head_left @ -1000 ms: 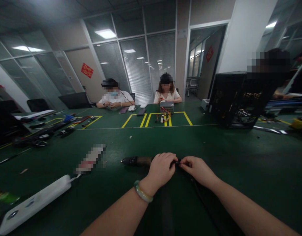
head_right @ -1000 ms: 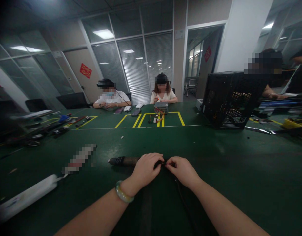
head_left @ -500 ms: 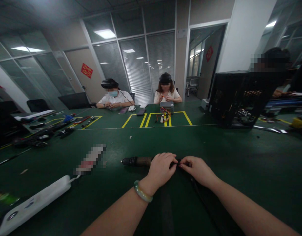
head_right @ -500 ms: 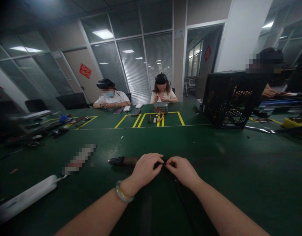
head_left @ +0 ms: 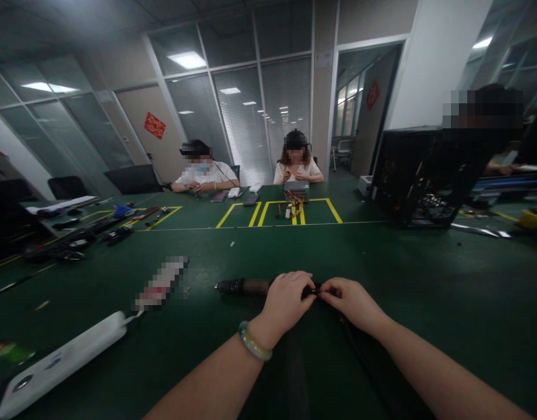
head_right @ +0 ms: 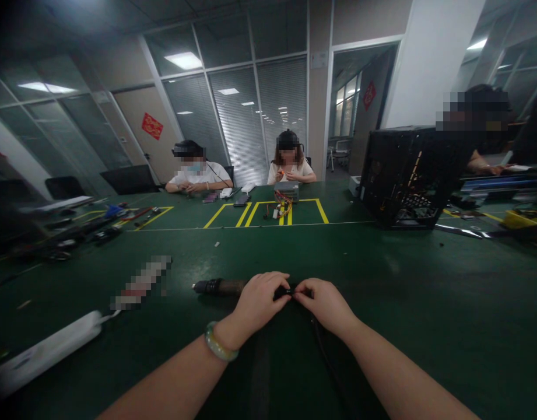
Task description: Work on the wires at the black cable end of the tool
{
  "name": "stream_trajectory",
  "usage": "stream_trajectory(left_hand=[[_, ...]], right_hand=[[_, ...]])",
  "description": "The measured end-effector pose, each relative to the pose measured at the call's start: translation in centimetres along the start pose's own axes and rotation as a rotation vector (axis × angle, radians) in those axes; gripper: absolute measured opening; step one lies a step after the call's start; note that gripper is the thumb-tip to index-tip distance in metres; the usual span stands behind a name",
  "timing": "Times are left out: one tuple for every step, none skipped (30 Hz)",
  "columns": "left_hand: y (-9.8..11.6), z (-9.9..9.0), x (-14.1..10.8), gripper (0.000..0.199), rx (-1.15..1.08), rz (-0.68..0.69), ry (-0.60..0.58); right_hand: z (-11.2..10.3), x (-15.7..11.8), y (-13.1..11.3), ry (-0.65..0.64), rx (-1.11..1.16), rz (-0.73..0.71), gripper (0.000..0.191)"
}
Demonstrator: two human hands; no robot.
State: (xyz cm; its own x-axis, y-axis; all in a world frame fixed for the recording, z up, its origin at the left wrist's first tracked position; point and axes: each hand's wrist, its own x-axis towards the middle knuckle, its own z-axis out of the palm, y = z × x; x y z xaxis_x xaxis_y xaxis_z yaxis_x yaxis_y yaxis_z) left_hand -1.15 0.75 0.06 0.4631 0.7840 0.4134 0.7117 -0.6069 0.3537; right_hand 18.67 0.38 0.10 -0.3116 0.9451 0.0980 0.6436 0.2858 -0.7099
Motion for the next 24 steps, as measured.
stream_trajectory(left_hand=[[-0.03,0.02,0.00,0.015,-0.003,0.001,-0.001],[-0.07,0.03,-0.01,0.013,-0.005,0.004,-0.002],[-0.11,0.04,-0.01,0.013,-0.007,0.008,-0.003],[-0.15,0.04,0.00,0.012,-0.007,0.013,-0.003],[-0.21,0.05,0.00,0.011,-0.003,0.020,-0.003],[-0.27,0.04,0.01,0.011,0.004,0.028,-0.003],[-0.33,0.04,0.03,0.011,0.014,0.039,-0.004],[-0.38,0.03,0.04,0.012,0.028,0.052,-0.006],[-0.42,0.02,0.06,0.013,0.043,0.065,-0.009],[-0.45,0.01,0.07,0.014,0.058,0.078,-0.011],[-0.44,0.00,0.08,0.014,0.072,0.089,-0.012],[-0.42,-0.01,0.09,0.015,0.082,0.096,-0.011],[-0.37,-0.03,0.10,0.015,0.087,0.100,-0.009],[-0.29,-0.04,0.10,0.016,0.086,0.099,-0.006],[-0.20,-0.05,0.10,0.017,0.082,0.092,-0.002],[-0.10,-0.05,0.10,0.017,0.079,0.081,0.001],[0.00,-0.06,0.09,0.018,0.078,0.067,0.004],[0.08,-0.06,0.08,0.017,0.080,0.055,0.005],[0.15,-0.06,0.07,0.015,0.085,0.048,0.004],[0.20,-0.07,0.06,0.013,0.091,0.046,0.000],[0.24,-0.07,0.05,0.011,0.096,0.049,-0.005],[0.25,-0.08,0.04,0.010,0.098,0.053,-0.011],[0.24,-0.09,0.04,0.010,0.098,0.056,-0.014],[0.23,-0.11,0.03,0.011,0.096,0.058,-0.019]], right_hand=[[0.01,-0.01,0.01,0.000,0.003,0.001,0.016],[0.01,-0.02,0.02,-0.002,0.008,0.001,0.016],[0.01,-0.03,0.04,-0.006,0.013,0.000,0.016],[0.00,-0.03,0.05,-0.009,0.018,-0.002,0.016],[0.01,-0.03,0.07,-0.010,0.019,-0.004,0.016],[0.01,-0.02,0.08,-0.009,0.019,-0.006,0.016],[0.02,0.00,0.08,-0.008,0.018,-0.008,0.016],[0.04,0.01,0.08,-0.007,0.017,-0.010,0.017],[0.06,0.03,0.07,-0.006,0.016,-0.011,0.017],[0.07,0.04,0.06,-0.006,0.015,-0.011,0.018],[0.08,0.04,0.03,-0.006,0.013,-0.009,0.018],[0.08,0.03,0.00,-0.008,0.011,-0.006,0.019],[0.07,0.01,-0.04,-0.009,0.009,-0.002,0.019],[0.04,-0.01,-0.08,-0.009,0.008,0.001,0.020],[0.00,-0.04,-0.14,-0.011,0.007,0.004,0.020],[-0.06,-0.07,-0.19,-0.014,0.008,0.004,0.020],[-0.11,-0.10,-0.24,-0.016,0.009,0.004,0.019],[-0.16,-0.13,-0.29,-0.018,0.009,0.005,0.019],[-0.21,-0.14,-0.33,-0.018,0.009,0.006,0.019],[-0.23,-0.15,-0.36,-0.020,0.011,0.004,0.019],[-0.24,-0.14,-0.37,-0.019,0.014,0.000,0.018],[-0.24,-0.13,-0.37,-0.017,0.018,-0.004,0.018],[-0.22,-0.11,-0.36,-0.016,0.021,-0.007,0.018],[-0.20,-0.08,-0.35,-0.016,0.023,-0.009,0.018]])
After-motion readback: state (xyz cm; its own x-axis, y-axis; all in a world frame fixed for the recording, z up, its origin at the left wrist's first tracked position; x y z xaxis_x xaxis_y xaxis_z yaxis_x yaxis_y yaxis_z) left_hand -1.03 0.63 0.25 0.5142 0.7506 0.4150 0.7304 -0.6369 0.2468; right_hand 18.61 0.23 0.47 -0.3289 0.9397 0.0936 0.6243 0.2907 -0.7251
